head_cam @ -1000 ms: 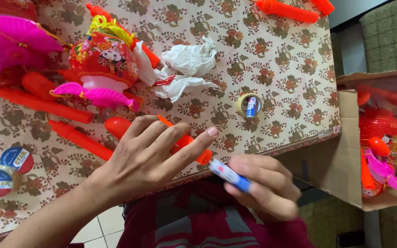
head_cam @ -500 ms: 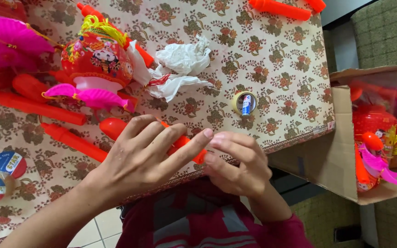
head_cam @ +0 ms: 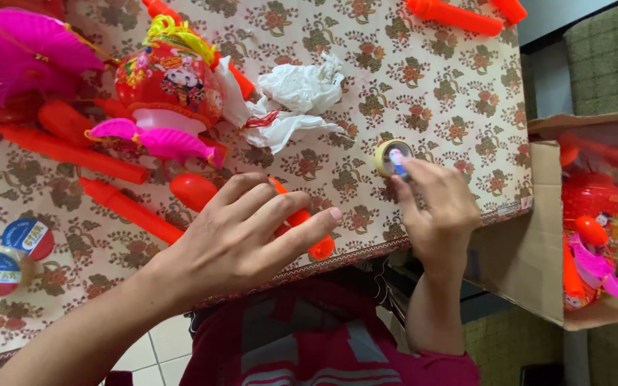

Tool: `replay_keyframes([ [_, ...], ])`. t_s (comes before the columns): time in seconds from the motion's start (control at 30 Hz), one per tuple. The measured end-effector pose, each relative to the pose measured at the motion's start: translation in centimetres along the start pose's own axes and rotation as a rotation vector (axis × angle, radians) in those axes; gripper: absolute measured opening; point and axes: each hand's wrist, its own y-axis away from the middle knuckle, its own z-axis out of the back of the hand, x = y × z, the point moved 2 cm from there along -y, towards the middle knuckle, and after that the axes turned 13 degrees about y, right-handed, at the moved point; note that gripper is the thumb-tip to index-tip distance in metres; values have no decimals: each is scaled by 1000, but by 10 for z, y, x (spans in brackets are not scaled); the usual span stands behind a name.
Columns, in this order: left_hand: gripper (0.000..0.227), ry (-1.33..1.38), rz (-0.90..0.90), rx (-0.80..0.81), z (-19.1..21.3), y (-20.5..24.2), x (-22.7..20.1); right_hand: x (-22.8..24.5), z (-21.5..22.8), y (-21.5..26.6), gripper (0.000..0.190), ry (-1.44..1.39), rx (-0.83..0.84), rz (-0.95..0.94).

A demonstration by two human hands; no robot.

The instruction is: Assembling plastic lanterns by wiping them and attaching handles before packing them into a box.

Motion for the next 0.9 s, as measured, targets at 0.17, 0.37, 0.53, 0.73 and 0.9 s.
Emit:
replay_keyframes([
  [0.17,29,1,24,18,-1,-3,1,6,5,18,18,-401,-585,-129],
  [0.37,33,-49,42,61,1,-3,1,74,44,15,44,-634,-429,88],
  [0.53,28,-87,14,5,2,-3,1,83,51,-2,31,-516,-323,133],
  [0.73,31,-29,8,-40,-2,-1,-1,80,41,-23,24,-470,-296,283],
  [0.9,44,129,88,-145,-4,7,-2,75,8,-27,65,-676,-158,318],
])
